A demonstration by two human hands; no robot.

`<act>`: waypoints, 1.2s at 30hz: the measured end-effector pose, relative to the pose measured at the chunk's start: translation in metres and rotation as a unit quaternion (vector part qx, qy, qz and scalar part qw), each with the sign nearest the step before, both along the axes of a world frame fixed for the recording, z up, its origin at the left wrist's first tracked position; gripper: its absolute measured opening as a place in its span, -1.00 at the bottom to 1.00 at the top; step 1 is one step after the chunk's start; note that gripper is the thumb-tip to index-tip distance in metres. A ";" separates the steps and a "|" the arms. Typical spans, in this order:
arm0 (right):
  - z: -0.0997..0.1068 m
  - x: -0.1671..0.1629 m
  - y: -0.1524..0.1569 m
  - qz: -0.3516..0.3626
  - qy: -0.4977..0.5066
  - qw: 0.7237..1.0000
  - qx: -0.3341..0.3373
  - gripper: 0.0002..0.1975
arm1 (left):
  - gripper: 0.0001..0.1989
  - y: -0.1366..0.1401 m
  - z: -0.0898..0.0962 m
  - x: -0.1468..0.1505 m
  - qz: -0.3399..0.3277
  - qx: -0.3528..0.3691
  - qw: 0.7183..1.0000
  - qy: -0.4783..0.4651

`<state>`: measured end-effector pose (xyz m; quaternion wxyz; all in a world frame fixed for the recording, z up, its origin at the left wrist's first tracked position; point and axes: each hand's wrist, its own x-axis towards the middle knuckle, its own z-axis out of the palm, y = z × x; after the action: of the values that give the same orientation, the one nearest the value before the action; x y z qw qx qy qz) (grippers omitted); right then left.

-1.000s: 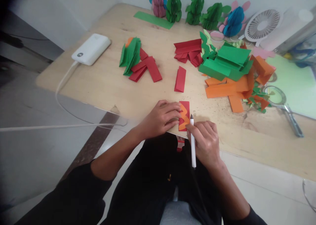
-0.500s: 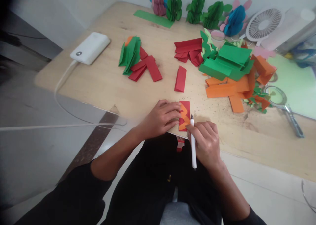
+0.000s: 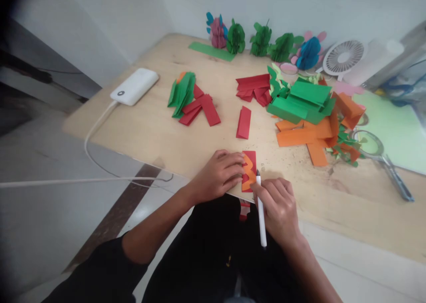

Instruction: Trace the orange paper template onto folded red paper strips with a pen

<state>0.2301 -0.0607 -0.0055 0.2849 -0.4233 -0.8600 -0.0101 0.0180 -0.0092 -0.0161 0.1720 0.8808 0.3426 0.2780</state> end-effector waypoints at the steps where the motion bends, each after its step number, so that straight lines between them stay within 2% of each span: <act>1: -0.001 0.000 0.000 0.002 0.001 1.000 0.001 -0.85 | -0.87 0.000 0.000 0.000 0.000 0.002 1.000 0.001; 22: -0.004 0.001 -0.001 0.003 0.017 1.000 -0.008 -0.82 | -0.88 0.000 0.002 0.000 0.004 0.011 0.999 0.033; 29: -0.004 0.001 -0.001 0.003 0.017 1.000 -0.015 -0.82 | -0.88 0.000 0.002 0.000 0.004 0.007 1.000 0.018; 36: -0.004 0.001 0.000 -0.010 0.014 1.000 0.008 -0.87 | -0.88 0.001 0.002 0.000 -0.001 0.003 1.000 0.025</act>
<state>0.2309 -0.0609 -0.0095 0.2999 -0.4301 -0.8514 -0.0140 0.0176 -0.0085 -0.0142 0.1610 0.8881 0.3451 0.2573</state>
